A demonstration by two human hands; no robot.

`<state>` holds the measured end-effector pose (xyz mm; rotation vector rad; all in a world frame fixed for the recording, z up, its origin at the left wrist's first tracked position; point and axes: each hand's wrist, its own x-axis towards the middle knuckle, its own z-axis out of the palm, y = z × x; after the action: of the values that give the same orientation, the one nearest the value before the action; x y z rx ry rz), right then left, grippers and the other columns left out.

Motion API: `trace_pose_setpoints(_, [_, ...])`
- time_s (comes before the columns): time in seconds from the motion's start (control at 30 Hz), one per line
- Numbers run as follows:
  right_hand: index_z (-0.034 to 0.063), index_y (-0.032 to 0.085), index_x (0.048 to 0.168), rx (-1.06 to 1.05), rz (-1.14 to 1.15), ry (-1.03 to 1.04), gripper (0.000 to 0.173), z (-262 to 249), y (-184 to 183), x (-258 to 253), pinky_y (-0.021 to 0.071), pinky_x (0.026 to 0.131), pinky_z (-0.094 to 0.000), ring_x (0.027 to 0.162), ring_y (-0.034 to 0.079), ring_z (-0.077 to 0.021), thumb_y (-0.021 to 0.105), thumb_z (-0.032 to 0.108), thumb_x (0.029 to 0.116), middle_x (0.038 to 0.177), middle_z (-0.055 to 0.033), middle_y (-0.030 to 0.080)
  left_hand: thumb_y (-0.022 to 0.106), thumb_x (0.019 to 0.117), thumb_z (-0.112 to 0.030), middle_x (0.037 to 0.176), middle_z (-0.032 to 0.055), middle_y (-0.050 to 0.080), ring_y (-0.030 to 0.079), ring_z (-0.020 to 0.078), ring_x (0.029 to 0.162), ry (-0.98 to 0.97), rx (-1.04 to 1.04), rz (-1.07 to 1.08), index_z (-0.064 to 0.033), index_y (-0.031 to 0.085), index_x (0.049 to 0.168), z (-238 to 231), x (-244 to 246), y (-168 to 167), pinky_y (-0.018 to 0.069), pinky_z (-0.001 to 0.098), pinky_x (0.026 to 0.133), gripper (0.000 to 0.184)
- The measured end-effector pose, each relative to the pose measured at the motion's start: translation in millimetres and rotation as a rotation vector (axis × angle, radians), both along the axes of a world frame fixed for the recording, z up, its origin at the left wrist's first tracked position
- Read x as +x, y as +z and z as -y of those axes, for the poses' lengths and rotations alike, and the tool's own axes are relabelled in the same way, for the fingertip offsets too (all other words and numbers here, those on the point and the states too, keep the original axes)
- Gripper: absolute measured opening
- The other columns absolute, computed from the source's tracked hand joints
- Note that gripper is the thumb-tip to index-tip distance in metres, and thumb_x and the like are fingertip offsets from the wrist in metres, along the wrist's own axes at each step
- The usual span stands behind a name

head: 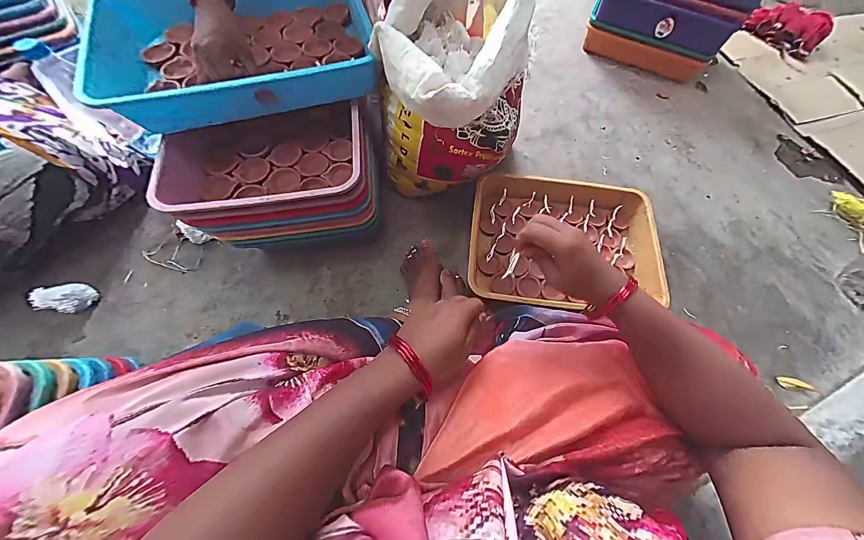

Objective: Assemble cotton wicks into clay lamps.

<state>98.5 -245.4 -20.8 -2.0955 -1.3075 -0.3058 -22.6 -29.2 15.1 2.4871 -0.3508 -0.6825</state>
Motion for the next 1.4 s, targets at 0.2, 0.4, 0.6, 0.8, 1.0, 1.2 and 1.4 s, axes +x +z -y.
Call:
trace_pose_setpoints(0.2, [-0.0004,0.072,0.111,-0.647,-0.297,-0.156,0.018,13.6,-65.9,67.1,0.0514,0.09,-0.0652,0.11,0.067,-0.0443,0.06,0.003,0.0977,0.118,-0.0231,0.069,0.043,0.109,-0.02,0.11,0.02,0.068,0.065,0.0346,0.108,0.02,-0.079,-0.08,0.0009,0.068,0.117,-6.3,3.2,-9.2,0.0483,0.0574,0.096,0.033])
trace_pose_setpoints(0.4, [0.0032,0.075,0.11,-0.861,-0.427,-0.111,0.018,-8.2,-122.1,70.0,0.0464,0.095,-0.0721,0.113,0.063,-0.049,0.064,0.007,0.0959,0.115,-0.0243,0.069,0.047,0.1076,-0.023,0.103,0.0187,0.068,0.066,0.0325,0.1,0.053,-0.159,-0.089,0.0006,0.068,0.113,-13.2,3.2,-18.8,0.0498,0.0563,0.091,0.032])
trace_pose_setpoints(0.6, [0.0071,0.073,0.116,-0.924,-0.308,-0.155,0.025,-20.9,-142.1,62.9,0.0431,0.087,-0.0785,0.113,0.058,-0.0555,0.067,0.009,0.0918,0.119,-0.0262,0.066,0.047,0.1077,-0.024,0.102,0.0142,0.068,0.067,0.0279,0.097,0.045,-0.186,-0.091,-0.0027,0.069,0.112,-13.1,2.4,-25.1,0.0527,0.0518,0.088,0.031])
trace_pose_setpoints(0.8, [0.0072,0.074,0.114,-0.783,-0.239,-0.139,0.025,-13.6,-154.1,69.6,0.0483,0.089,-0.0722,0.12,0.059,-0.0492,0.065,0.001,0.0919,0.125,-0.0216,0.066,0.046,0.1077,-0.024,0.103,0.0147,0.068,0.066,0.0271,0.1,0.049,-0.221,-0.106,-0.0016,0.068,0.112,-12.0,2.8,-20.2,0.0511,0.0491,0.09,0.032])
trace_pose_setpoints(1.0, [0.0083,0.075,0.113,-0.783,-0.266,-0.155,0.022,-11.4,-150.5,70.9,0.0505,0.088,-0.0691,0.113,0.063,-0.0457,0.063,0.005,0.0947,0.123,-0.0197,0.068,0.048,0.107,-0.025,0.1,0.0086,0.069,0.066,0.0201,0.096,0.097,-0.276,-0.096,-0.0065,0.069,0.109,-12.0,0.2,-27.4,0.0529,0.0462,0.088,0.029])
trace_pose_setpoints(1.2, [0.007,0.073,0.121,-0.773,-0.477,-0.242,0.026,-9.3,-140.8,77.7,0.0482,0.093,-0.0697,0.115,0.064,-0.0459,0.057,0.014,0.101,0.125,-0.0234,0.067,0.044,0.1086,-0.015,0.086,0.0015,0.062,0.058,0.0062,0.073,0.493,-0.623,-0.263,-0.0032,0.064,0.11,-9.4,2.3,-22.3,0.0487,0.0238,0.069,0.023])
trace_pose_setpoints(1.4, [-0.0011,0.072,0.119,-0.384,-0.565,-0.287,0.028,-2.3,-98.6,78.2,0.0454,0.105,-0.0588,0.118,0.063,-0.0399,0.051,0.01,0.1035,0.122,-0.0249,0.067,0.03,0.1051,-0.015,0.081,-0.0012,0.058,0.056,0.0057,0.064,0.702,-1.048,-0.288,-0.0097,0.058,0.121,-10.6,1.3,-24.0,0.0476,0.0193,0.058,0.032])
